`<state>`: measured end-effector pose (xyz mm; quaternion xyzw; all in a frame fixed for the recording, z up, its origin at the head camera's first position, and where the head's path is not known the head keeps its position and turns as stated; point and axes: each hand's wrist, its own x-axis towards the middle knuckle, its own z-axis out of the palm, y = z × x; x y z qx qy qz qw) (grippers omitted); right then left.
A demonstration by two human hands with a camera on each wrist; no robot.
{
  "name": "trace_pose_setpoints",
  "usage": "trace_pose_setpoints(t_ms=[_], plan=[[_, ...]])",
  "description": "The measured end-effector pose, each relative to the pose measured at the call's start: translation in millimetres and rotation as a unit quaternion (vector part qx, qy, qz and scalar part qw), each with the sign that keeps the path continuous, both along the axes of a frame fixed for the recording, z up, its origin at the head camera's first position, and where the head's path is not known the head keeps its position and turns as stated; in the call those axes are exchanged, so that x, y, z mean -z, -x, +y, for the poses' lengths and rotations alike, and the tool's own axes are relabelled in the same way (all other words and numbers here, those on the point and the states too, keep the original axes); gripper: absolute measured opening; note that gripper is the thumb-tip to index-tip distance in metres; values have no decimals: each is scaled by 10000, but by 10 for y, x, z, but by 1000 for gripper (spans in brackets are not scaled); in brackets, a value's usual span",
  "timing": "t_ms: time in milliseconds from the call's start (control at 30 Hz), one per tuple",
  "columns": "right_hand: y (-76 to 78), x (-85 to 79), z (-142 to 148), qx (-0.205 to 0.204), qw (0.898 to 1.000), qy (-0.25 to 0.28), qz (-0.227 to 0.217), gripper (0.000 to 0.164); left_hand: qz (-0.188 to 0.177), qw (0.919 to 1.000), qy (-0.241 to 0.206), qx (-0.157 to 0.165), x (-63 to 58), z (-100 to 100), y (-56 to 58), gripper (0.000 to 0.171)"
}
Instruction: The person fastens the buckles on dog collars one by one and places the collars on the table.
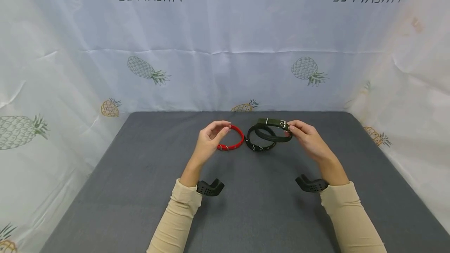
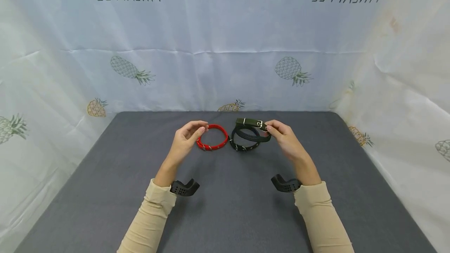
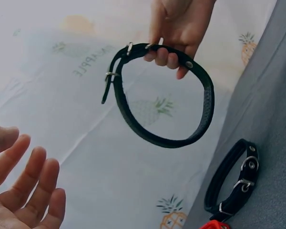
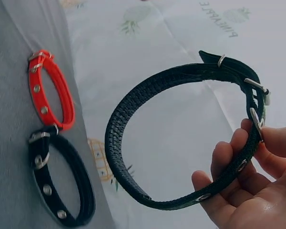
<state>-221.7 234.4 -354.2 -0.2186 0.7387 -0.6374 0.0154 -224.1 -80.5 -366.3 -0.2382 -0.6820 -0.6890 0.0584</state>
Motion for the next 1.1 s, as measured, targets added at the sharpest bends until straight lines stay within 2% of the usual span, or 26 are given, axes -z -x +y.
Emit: trace_pose_setpoints(t_ms=[333,600,767,900,1100], plan=[[9,14,180,742,9928,-941,68,22,141,9999,-54,36,-3,3,4,29],[3,66,277,999,9849,-1415,-12,35,62,10000,-34,26,-20,-1,-5,28],[12,131,330,1138,9752,-1890,159,35,31,10000,-27,26,-3,-13,-12,29],[62,204,386,1245,9619,-2409,351,34,65,10000,-16,16,-6,-16,-6,29],[143,339,485,1331,9492,-2841,236,35,38,10000,24,-4,-34,-13,5,27]])
